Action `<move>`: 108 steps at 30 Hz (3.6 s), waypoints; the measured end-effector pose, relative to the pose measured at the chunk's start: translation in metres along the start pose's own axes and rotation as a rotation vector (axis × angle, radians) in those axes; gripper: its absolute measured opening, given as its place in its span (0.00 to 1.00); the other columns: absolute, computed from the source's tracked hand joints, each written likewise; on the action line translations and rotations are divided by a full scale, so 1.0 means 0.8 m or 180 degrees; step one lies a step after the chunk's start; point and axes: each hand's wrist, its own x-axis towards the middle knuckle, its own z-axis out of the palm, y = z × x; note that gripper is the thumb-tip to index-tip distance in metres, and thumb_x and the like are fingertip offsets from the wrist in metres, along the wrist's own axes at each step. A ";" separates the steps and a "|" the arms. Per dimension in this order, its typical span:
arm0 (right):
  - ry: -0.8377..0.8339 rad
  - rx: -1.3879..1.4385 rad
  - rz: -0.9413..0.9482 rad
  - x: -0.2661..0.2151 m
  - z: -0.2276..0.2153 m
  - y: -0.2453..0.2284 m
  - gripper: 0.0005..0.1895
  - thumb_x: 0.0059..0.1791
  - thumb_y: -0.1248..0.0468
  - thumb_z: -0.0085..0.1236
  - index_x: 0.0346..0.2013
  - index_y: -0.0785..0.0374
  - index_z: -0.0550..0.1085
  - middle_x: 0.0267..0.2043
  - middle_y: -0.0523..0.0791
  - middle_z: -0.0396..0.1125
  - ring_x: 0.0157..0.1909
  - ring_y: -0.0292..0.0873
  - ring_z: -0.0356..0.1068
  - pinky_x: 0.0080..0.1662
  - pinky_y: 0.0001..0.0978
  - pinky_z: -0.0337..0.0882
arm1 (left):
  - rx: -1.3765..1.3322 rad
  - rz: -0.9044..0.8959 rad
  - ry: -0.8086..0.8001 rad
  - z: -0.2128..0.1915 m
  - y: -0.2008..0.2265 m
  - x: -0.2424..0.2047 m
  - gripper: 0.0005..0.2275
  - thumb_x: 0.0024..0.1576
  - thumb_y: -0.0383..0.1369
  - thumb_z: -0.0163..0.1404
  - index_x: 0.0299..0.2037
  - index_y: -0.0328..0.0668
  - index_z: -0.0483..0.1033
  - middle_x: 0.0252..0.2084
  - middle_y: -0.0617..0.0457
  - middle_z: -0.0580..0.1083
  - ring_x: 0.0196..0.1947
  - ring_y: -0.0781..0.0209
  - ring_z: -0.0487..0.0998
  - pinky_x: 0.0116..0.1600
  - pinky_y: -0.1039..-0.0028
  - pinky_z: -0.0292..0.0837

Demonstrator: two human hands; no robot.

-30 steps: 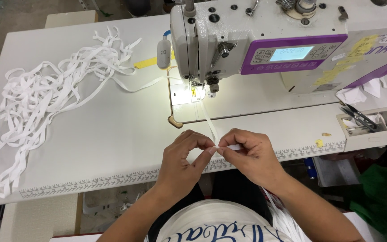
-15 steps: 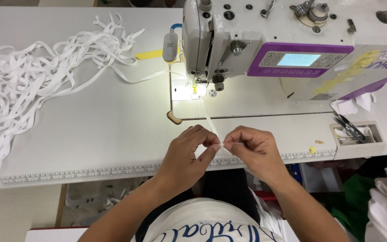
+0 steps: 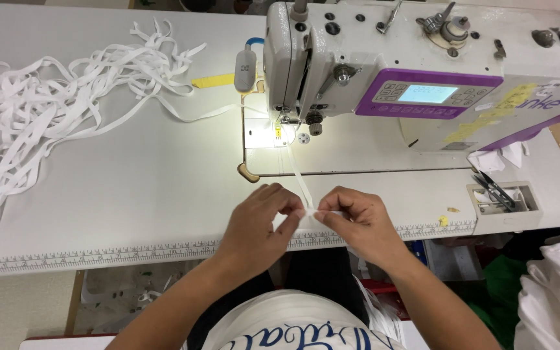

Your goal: Sewing white elastic bands using an industrial sewing machine

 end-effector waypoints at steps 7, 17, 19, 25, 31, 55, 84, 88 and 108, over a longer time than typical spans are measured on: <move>0.0101 -0.0756 0.0242 0.043 -0.062 0.065 0.07 0.48 0.76 0.55 0.30 0.70 0.80 0.18 0.48 0.65 0.25 0.39 0.59 0.32 0.32 0.61 | 0.0545 -0.0975 -0.0121 -0.007 -0.079 0.043 0.04 0.61 0.31 0.51 0.39 0.45 0.79 0.37 0.52 0.76 0.46 0.53 0.79 0.51 0.59 0.75; 0.0796 -0.3337 -0.2166 0.122 -0.016 0.162 0.13 0.44 0.68 0.58 0.43 0.56 0.79 0.42 0.45 0.70 0.48 0.50 0.70 0.54 0.46 0.66 | 0.2053 -0.0391 0.0736 0.044 -0.196 0.109 0.03 0.53 0.29 0.59 0.30 0.43 0.79 0.50 0.51 0.69 0.62 0.41 0.59 0.66 0.39 0.50; 0.0677 -0.3229 -0.2293 0.130 0.009 0.161 0.11 0.46 0.68 0.57 0.42 0.57 0.80 0.43 0.45 0.72 0.49 0.49 0.70 0.55 0.45 0.67 | 0.2009 -0.0404 0.0716 0.044 -0.197 0.110 0.02 0.54 0.29 0.58 0.30 0.42 0.79 0.50 0.50 0.69 0.62 0.41 0.58 0.67 0.39 0.48; -0.0065 -0.2922 -0.2452 0.153 0.021 0.176 0.14 0.50 0.67 0.52 0.49 0.58 0.78 0.44 0.44 0.71 0.50 0.46 0.71 0.52 0.37 0.71 | 0.2057 -0.0305 0.0741 0.048 -0.214 0.113 0.04 0.55 0.31 0.57 0.30 0.41 0.78 0.49 0.49 0.69 0.62 0.41 0.58 0.66 0.38 0.46; -0.0294 -0.3076 -0.2211 0.154 0.018 0.178 0.16 0.50 0.67 0.49 0.52 0.57 0.76 0.47 0.41 0.69 0.52 0.43 0.69 0.50 0.32 0.71 | 0.1918 -0.0309 0.0689 0.043 -0.219 0.113 0.05 0.55 0.35 0.55 0.34 0.46 0.74 0.45 0.52 0.67 0.58 0.44 0.62 0.67 0.38 0.46; -0.0139 -0.3019 -0.2271 0.181 0.016 0.149 0.22 0.48 0.63 0.48 0.55 0.54 0.79 0.37 0.42 0.74 0.47 0.45 0.77 0.50 0.36 0.76 | 0.1348 0.0570 0.0496 -0.010 -0.207 0.143 0.10 0.64 0.22 0.42 0.51 0.34 0.74 0.48 0.43 0.76 0.57 0.45 0.78 0.67 0.56 0.69; -0.0017 -0.3851 -0.2415 0.172 0.010 0.175 0.16 0.53 0.64 0.52 0.21 0.53 0.64 0.23 0.39 0.59 0.24 0.37 0.56 0.29 0.31 0.58 | 0.2872 0.1307 -0.0865 -0.047 -0.205 0.137 0.34 0.34 0.26 0.63 0.58 0.36 0.72 0.60 0.47 0.72 0.66 0.46 0.70 0.68 0.46 0.65; 0.0148 -0.4516 -0.3053 0.175 0.009 0.168 0.17 0.53 0.64 0.52 0.21 0.50 0.61 0.22 0.36 0.52 0.28 0.35 0.57 0.31 0.29 0.60 | 0.2746 0.1636 -0.0674 -0.046 -0.203 0.142 0.17 0.50 0.17 0.46 0.50 0.35 0.74 0.53 0.48 0.75 0.61 0.48 0.74 0.65 0.49 0.70; -0.0188 -0.5867 -0.4332 0.192 0.000 0.163 0.15 0.49 0.72 0.45 0.20 0.56 0.56 0.20 0.40 0.51 0.26 0.36 0.41 0.28 0.24 0.55 | 0.2533 0.1475 -0.0638 -0.043 -0.194 0.151 0.09 0.57 0.15 0.40 0.34 0.39 0.68 0.36 0.51 0.67 0.56 0.52 0.75 0.66 0.51 0.70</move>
